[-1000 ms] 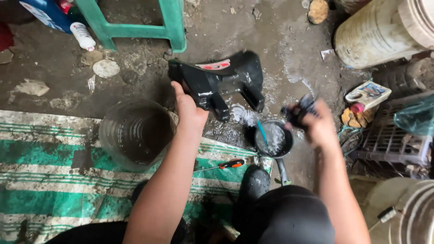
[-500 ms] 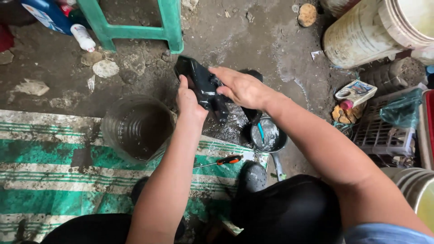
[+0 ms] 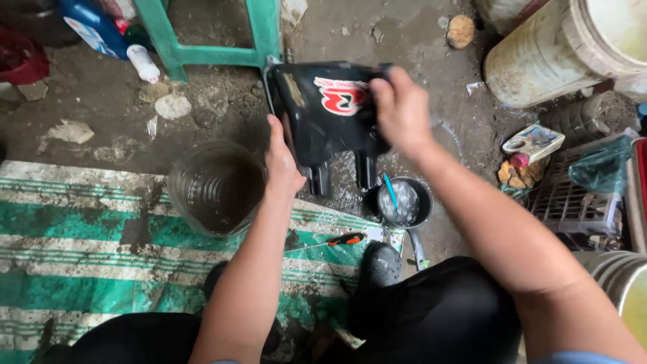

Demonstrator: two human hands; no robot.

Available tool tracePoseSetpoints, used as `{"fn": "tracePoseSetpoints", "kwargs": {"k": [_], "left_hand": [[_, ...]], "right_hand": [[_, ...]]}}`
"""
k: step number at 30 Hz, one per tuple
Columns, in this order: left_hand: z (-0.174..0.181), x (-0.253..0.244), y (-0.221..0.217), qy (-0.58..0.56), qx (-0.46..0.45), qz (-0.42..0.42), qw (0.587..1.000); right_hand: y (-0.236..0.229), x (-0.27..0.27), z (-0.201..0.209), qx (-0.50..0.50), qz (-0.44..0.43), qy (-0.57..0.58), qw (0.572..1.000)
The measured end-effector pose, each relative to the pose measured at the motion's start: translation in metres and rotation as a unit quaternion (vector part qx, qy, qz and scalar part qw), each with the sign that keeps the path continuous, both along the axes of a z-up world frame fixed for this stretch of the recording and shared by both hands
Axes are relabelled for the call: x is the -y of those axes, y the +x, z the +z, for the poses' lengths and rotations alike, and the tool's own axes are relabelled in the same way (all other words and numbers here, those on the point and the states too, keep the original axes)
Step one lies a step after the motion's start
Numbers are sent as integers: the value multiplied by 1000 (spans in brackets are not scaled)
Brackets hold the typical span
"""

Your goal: Wiping down a black plastic motorcycle chassis component with a cloth and water to remove dirt.

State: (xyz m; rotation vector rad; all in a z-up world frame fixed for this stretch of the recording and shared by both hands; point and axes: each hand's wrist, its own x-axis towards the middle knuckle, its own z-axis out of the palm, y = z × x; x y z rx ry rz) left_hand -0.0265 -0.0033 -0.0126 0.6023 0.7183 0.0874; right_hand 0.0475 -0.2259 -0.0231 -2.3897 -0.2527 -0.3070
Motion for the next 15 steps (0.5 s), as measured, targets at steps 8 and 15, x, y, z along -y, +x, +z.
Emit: {"fn": "tracePoseSetpoints", "kwargs": {"k": [8, 15], "left_hand": [[-39, 4, -3, 70, 78, 0, 994], [-141, -6, 17, 8, 207, -84, 975]], "right_hand": [[-14, -73, -5, 212, 238, -101, 943], [1, -67, 25, 84, -8, -5, 996]]}}
